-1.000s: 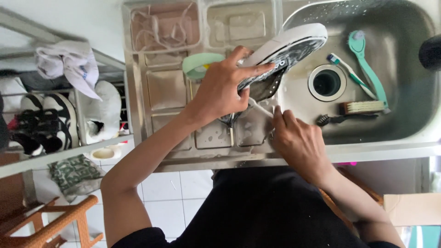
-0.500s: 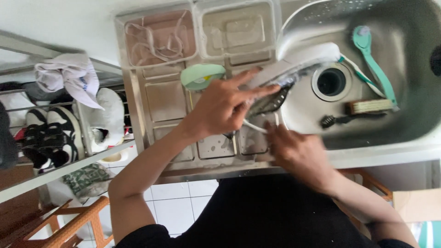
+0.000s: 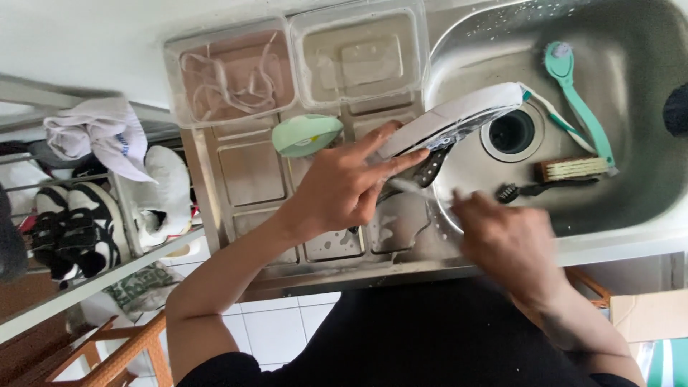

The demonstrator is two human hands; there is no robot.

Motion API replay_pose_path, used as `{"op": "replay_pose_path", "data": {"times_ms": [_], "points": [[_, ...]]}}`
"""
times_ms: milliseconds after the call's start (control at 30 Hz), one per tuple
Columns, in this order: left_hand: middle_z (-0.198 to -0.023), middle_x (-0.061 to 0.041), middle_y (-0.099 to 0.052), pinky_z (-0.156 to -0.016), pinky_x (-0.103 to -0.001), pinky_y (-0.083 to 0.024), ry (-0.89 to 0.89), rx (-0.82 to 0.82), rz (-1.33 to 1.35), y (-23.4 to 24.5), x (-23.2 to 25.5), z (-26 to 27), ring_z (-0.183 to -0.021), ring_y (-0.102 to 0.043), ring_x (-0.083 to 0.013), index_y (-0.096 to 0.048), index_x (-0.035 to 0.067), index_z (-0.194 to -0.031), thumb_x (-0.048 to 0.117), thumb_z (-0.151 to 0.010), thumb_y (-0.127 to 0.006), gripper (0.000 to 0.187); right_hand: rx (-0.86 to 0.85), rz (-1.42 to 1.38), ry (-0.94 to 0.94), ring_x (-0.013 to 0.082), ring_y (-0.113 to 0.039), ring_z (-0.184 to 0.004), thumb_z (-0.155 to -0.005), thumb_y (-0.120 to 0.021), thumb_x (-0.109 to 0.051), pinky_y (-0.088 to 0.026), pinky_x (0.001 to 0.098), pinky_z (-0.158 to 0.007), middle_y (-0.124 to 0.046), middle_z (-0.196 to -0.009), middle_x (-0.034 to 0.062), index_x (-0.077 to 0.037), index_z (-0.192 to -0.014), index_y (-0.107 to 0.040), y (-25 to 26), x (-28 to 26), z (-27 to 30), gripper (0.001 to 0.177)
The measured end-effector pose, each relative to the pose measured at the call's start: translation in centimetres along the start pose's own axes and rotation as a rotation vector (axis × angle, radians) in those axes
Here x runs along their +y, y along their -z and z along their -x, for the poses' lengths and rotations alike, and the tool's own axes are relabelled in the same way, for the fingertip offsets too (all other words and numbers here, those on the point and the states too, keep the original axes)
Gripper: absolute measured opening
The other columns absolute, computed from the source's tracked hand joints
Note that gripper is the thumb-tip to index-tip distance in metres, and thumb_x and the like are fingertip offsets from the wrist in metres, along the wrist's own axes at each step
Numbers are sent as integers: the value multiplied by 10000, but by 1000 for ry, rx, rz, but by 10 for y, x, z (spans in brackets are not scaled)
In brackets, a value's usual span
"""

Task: The person cleans a shoe in a sink, first using a large brush with soap on the exterior and then using a toothbrush to clean the inner edges and interior of the shoe.

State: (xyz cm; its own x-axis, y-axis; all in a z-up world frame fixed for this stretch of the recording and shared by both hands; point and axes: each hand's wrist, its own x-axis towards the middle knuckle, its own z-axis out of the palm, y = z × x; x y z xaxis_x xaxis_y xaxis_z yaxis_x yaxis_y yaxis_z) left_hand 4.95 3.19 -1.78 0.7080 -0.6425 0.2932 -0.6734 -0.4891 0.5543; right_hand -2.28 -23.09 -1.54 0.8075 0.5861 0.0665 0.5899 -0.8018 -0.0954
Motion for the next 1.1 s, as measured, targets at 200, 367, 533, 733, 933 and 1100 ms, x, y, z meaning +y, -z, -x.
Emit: {"op": "replay_pose_path", "data": {"times_ms": [200, 367, 533, 733, 933, 1100], "points": [[-1469, -282, -600, -463, -244, -433, 22, -6, -1, 6, 0, -4, -488, -468, -104, -577, 245, -1456, -34, -916, -521, 610, -45, -62, 23, 109, -501, -408, -998, -604, -198, -376, 308, -310, -607, -796, 2, -71, -1181, -654, 3, 8, -5, 229], [-1476, -335, -595, -424, -211, -452, 4, -2, 17, -6, -6, 0, -486, -513, -65, -547, 290, -1457, -33, -957, -543, 595, -31, -47, 63, 110, -443, -359, -977, -578, -117, -349, 304, -297, -614, -814, 18, -19, -1237, -647, 2, -5, -12, 287], [-1505, -309, -575, -446, -202, -458, 6, 2, 24, -3, -5, -1, -520, -527, -69, -553, 285, -1459, -65, -909, -552, 652, 11, -72, 26, 102, -420, -369, -1017, -581, -58, -327, 303, -304, -620, -757, 15, -61, -1082, -628, 1, -1, -15, 81], [-1537, -290, -551, -459, -201, -495, 11, -13, -10, -6, -8, 2, -590, -626, -104, -530, 298, -1469, -29, -927, -582, 636, 93, 81, -12, 207, -525, -414, -1028, -650, -250, -366, 382, -326, -555, -721, 0, -166, -905, -633, 4, -6, -24, 150], [-1507, -325, -577, -464, -212, -492, 1, -11, 13, -8, -9, 1, -597, -595, -118, -504, 301, -1481, -4, -967, -576, 602, -4, -9, -8, 180, -546, -427, -897, -641, -196, -392, 363, -332, -586, -744, -26, -193, -1012, -652, 0, -1, -13, 116], [-1453, -351, -613, -450, -210, -501, -32, -3, -32, -2, -7, -5, -583, -630, -118, -527, 279, -1466, 8, -921, -589, 612, -126, 11, 27, 276, -621, -430, -973, -595, -424, -436, 431, -330, -561, -693, -35, -235, -1229, -636, 59, 12, -15, 321]]}}
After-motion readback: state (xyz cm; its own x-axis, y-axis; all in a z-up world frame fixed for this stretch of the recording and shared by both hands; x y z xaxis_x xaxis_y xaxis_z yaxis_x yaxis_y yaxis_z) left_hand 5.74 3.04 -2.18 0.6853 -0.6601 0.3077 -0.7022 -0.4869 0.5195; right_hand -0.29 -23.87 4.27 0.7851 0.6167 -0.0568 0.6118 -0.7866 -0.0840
